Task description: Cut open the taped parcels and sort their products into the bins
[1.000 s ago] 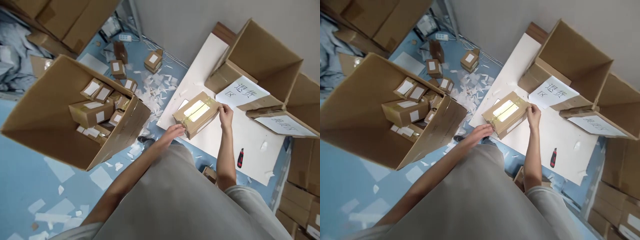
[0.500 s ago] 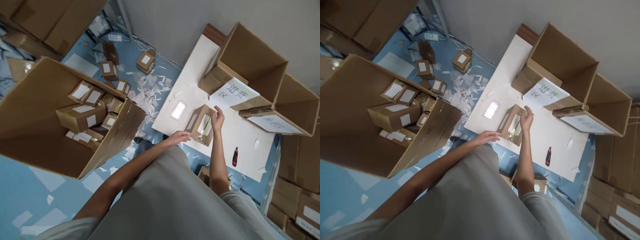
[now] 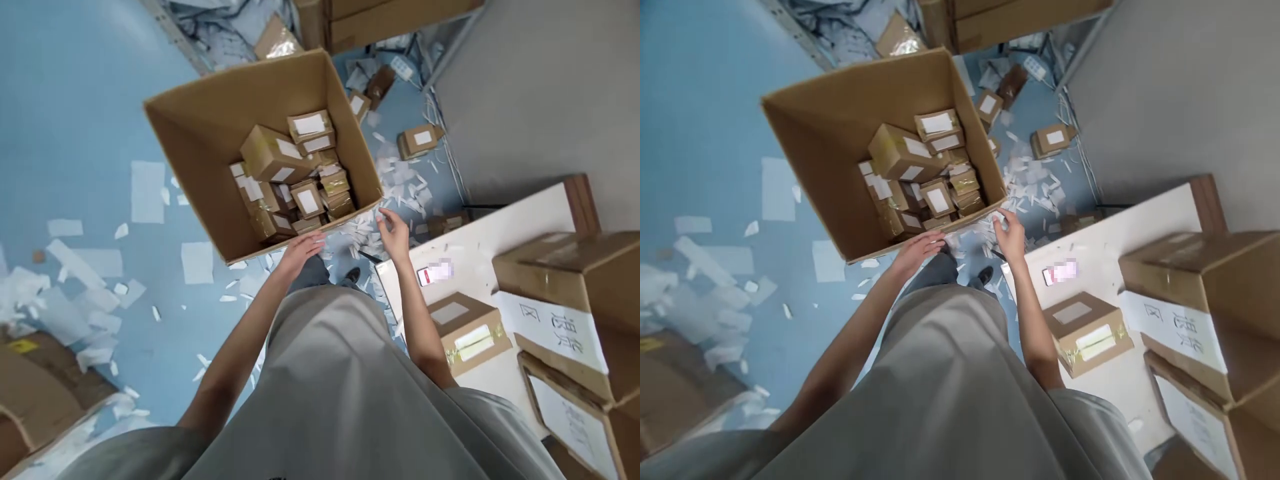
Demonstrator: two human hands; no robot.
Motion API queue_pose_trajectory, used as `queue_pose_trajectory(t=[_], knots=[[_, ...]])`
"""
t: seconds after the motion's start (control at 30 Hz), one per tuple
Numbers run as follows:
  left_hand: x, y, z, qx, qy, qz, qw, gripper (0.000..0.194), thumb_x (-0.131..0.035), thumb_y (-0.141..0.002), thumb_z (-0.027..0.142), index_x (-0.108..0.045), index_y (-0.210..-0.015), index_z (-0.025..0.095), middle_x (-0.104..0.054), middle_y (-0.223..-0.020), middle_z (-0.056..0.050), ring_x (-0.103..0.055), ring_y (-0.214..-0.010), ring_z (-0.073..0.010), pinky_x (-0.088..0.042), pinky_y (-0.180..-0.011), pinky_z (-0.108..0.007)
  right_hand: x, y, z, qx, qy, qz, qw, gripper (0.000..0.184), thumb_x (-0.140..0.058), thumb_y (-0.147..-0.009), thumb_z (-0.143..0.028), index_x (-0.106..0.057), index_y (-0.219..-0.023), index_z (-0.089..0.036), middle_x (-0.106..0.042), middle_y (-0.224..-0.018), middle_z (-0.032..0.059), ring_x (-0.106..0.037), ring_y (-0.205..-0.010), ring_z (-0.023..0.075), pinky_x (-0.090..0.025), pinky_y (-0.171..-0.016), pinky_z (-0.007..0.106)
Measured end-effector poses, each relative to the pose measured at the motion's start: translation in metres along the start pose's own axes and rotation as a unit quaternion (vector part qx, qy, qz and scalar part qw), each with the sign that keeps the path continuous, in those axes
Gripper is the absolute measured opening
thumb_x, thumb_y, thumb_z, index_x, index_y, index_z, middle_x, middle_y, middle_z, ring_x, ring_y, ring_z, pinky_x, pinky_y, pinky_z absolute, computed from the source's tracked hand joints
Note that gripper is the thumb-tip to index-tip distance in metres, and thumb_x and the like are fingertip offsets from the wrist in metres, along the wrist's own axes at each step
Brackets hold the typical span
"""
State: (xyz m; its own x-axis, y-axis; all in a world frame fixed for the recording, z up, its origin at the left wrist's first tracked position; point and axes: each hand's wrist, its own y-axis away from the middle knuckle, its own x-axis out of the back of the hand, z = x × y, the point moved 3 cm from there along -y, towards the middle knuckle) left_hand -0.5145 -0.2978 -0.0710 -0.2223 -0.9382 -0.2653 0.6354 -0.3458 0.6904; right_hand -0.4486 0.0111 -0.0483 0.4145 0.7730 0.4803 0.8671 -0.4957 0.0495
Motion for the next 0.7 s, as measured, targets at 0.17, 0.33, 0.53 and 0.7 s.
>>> queue_pose_trajectory(t=[0.17, 0.33, 0.53, 0.7], knots=[[0.101, -0.034, 0.032, 0.007, 0.050, 0.130, 0.990, 0.046, -0.095, -0.081, 0.047, -0.080, -0.116, 0.021, -0.082, -0.145, -0.018, -0.078, -0.136, -0.0329, -0.057, -0.124, -0.049, -0.119, -0.054, -0.027, -0.007, -0.002, -0.120, 0.993, 0.066, -0.068, -0.103, -0.080, -0.084, -0.130, -0.023, -0.085, -0.141, 0.0161, -0.081, -0.131, 0.0334, -0.062, -0.125, 0.055], [0.163, -0.066, 0.062, 0.022, 0.070, 0.189, 0.979, 0.034, -0.088, -0.084, 0.039, -0.079, -0.112, 0.020, -0.084, -0.135, -0.016, -0.079, -0.129, -0.0275, -0.059, -0.119, -0.043, -0.205, -0.096, -0.045, -0.022, 0.013, -0.186, 0.982, 0.067, -0.069, -0.102, -0.080, -0.083, -0.131, -0.021, -0.085, -0.141, 0.0177, -0.081, -0.134, 0.0359, -0.062, -0.125, 0.055], [0.208, -0.115, 0.089, 0.021, 0.085, 0.222, 0.971, 0.031, -0.087, -0.083, 0.030, -0.079, -0.110, 0.020, -0.084, -0.123, -0.012, -0.078, -0.118, -0.0224, -0.061, -0.112, -0.038, -0.271, -0.137, -0.056, -0.042, 0.030, -0.229, 0.972, 0.056, -0.072, -0.105, -0.069, -0.084, -0.132, -0.023, -0.085, -0.144, 0.0144, -0.081, -0.138, 0.0350, -0.062, -0.126, 0.054], [0.232, -0.170, 0.094, 0.040, 0.089, 0.260, 0.961, 0.025, -0.084, -0.085, 0.026, -0.078, -0.108, 0.020, -0.083, -0.119, -0.012, -0.078, -0.112, -0.0211, -0.063, -0.105, -0.036, -0.318, -0.181, -0.043, -0.046, 0.066, -0.264, 0.961, 0.051, -0.073, -0.107, -0.061, -0.083, -0.136, -0.021, -0.084, -0.146, 0.0158, -0.080, -0.141, 0.0356, -0.059, -0.129, 0.055]])
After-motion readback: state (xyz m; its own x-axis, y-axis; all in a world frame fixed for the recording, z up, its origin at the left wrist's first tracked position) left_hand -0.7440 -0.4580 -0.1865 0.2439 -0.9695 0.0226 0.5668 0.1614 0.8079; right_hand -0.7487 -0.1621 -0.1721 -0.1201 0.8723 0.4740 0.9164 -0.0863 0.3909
